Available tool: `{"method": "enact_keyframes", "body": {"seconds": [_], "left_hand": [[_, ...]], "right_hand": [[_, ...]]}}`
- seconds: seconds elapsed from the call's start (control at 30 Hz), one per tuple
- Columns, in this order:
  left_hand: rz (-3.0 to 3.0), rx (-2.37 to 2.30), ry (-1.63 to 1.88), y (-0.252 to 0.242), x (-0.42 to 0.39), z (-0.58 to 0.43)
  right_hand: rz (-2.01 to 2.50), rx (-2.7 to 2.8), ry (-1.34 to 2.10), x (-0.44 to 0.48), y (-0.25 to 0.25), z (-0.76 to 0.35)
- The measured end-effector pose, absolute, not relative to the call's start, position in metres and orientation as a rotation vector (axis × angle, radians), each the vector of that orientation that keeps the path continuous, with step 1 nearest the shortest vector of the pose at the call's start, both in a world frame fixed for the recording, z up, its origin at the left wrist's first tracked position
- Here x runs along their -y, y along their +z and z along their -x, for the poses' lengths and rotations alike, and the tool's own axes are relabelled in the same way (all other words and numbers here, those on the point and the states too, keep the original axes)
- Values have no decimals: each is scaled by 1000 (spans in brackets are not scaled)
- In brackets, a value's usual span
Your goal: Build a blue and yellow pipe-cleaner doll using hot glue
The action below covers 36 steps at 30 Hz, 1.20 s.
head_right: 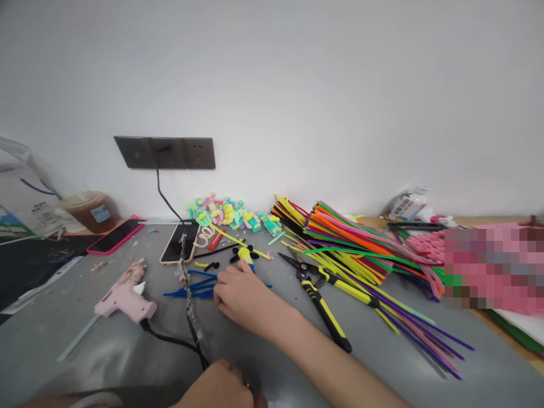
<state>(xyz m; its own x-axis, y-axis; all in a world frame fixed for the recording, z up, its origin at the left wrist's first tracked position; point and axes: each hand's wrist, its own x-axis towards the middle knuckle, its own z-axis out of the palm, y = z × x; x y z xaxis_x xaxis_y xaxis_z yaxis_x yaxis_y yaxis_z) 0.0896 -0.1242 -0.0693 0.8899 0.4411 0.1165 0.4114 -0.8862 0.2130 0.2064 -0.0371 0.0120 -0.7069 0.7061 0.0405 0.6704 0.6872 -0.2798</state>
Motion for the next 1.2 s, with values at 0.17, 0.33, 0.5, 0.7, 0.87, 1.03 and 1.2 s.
{"method": "enact_keyframes", "body": {"seconds": [0.17, 0.33, 0.5, 0.7, 0.87, 1.03, 1.2], "left_hand": [[-3111, -522, 237, -22, 98, -110], [-3127, -770, 766, -17, 83, -114], [-3157, -1044, 879, -35, 75, -114], [-3157, -1197, 828, -46, 73, -117], [-3173, -1191, 790, -48, 78, -117], [-3142, -1222, 744, -51, 80, -118], [-3128, -1210, 754, -52, 81, -119]], "right_hand": [[1123, 2434, 567, 16, 23, -239], [1186, 2112, 749, -20, 24, -277], [1241, 2035, 740, -34, -3, -286], [1198, 2075, 716, -31, -10, -281], [1182, 2151, 596, -28, -6, -281], [1172, 2207, 501, -26, -7, -282], [1224, 2282, 424, -24, -4, -280]]}}
